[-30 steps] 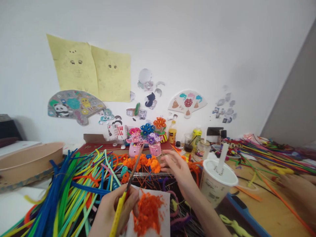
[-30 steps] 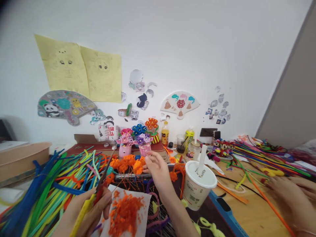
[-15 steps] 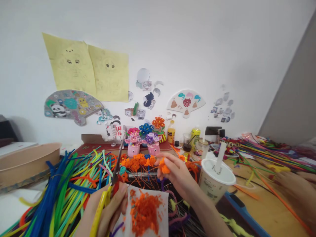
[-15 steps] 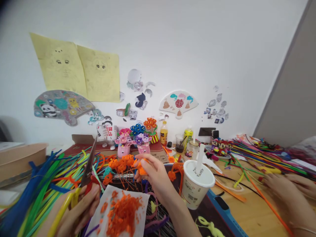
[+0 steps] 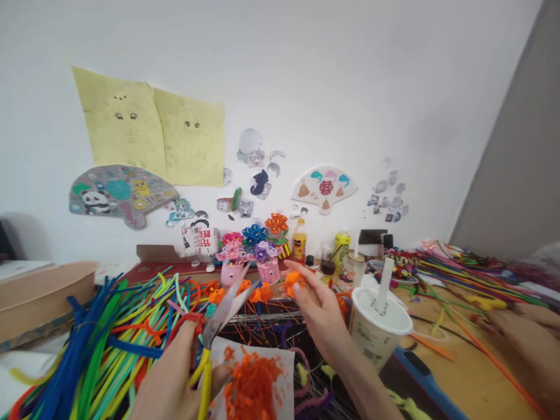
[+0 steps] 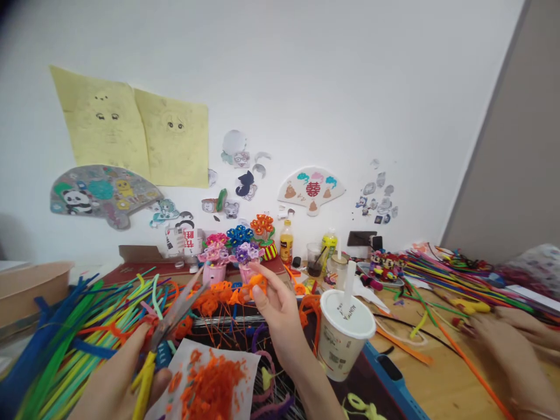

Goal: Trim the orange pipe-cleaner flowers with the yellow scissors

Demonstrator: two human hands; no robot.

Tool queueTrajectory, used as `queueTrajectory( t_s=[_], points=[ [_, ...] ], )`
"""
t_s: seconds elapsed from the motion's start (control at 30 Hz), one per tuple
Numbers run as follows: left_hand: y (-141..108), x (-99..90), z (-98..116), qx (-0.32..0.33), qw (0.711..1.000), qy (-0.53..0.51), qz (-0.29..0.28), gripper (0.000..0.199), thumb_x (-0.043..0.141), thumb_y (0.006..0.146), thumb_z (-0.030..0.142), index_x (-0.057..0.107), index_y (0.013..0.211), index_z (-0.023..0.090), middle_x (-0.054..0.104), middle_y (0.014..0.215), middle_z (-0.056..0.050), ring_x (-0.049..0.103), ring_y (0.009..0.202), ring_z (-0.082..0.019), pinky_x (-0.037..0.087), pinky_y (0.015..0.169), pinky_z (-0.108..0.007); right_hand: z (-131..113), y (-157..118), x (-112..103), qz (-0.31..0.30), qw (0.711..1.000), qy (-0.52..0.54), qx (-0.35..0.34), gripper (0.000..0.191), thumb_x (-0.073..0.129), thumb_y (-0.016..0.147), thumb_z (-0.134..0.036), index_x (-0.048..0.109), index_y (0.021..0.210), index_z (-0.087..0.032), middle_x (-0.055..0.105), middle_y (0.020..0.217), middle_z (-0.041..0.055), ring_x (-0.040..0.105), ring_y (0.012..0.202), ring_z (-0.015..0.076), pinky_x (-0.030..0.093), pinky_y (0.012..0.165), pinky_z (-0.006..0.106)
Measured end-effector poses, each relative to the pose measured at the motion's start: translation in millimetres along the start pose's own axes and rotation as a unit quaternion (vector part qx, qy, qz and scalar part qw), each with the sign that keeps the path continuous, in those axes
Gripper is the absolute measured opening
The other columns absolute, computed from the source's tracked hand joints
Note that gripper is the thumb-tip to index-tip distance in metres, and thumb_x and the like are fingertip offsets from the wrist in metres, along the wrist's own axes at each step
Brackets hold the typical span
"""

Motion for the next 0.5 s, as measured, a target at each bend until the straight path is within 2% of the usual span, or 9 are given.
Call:
queueTrajectory(
  t_s=[0.1, 0.17, 0.3, 0.4, 0.5],
  points=[
    [-2.5, 4.5, 6.2, 0.025, 0.989, 0.143, -0.014, 0.020, 0.047, 0.076, 0.046, 0.047, 0.080, 0.026, 0.066, 0.068, -0.001, 0.067, 0.069, -0.026, 0.046, 0.058, -0.030, 0.1, -1.2, -0.4, -0.006, 1.000, -0.007, -0.021, 0.036, 0.065, 0.085, -0.035, 0.062, 0.120, -0.027, 0.060, 0.126, 0.0062, 0.048, 0.124, 0.0251, 0.031, 0.108, 0.042],
    [-3.2, 8.1, 6.4, 0.038, 0.981, 0.186, -0.038, 0.021, 0.042, 0.081, 0.047, 0.048, 0.082, 0.026, 0.069, 0.074, -0.003, 0.069, 0.072, -0.026, 0.046, 0.059, -0.029, -0.4, -2.4, 0.9, -0.014, 0.999, -0.005, -0.029, 0.036, 0.064, 0.086, -0.034, 0.062, 0.120, -0.026, 0.059, 0.129, 0.0072, 0.045, 0.127, 0.0266, 0.030, 0.109, 0.044],
    [-3.2, 12.3, 0.8, 0.071, 0.973, 0.212, -0.059, 0.024, 0.042, 0.082, 0.045, 0.052, 0.091, 0.025, 0.073, 0.087, -0.006, 0.071, 0.076, -0.026, 0.048, 0.062, -0.028, -2.1, -3.7, 4.9, -0.043, 0.998, 0.013, -0.037, 0.033, 0.063, 0.087, -0.032, 0.062, 0.119, -0.026, 0.061, 0.126, 0.0079, 0.052, 0.121, 0.0262, 0.036, 0.105, 0.042],
    [-2.7, 11.8, -0.4, 0.066, 0.971, 0.224, -0.057, 0.025, 0.041, 0.082, 0.044, 0.054, 0.090, 0.025, 0.073, 0.082, -0.005, 0.071, 0.073, -0.026, 0.048, 0.060, -0.027, -2.9, -3.6, 6.2, -0.057, 0.997, 0.020, -0.044, 0.032, 0.061, 0.088, -0.031, 0.061, 0.120, -0.026, 0.063, 0.123, 0.0081, 0.060, 0.110, 0.0239, 0.041, 0.100, 0.039],
    [-1.5, 9.8, 1.6, 0.055, 0.973, 0.217, -0.060, 0.026, 0.038, 0.080, 0.043, 0.056, 0.087, 0.025, 0.073, 0.075, -0.005, 0.072, 0.069, -0.025, 0.048, 0.056, -0.026, -3.0, -3.6, 5.6, -0.057, 0.997, 0.017, -0.049, 0.032, 0.060, 0.089, -0.032, 0.061, 0.120, -0.026, 0.064, 0.121, 0.0086, 0.061, 0.107, 0.0234, 0.041, 0.099, 0.039]
  ],
)
Point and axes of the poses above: each hand's wrist, its own y-axis towards the middle knuckle, its own x-axis out of the palm, z = x × y, the point moved 2 cm from there along y, towards the middle knuckle
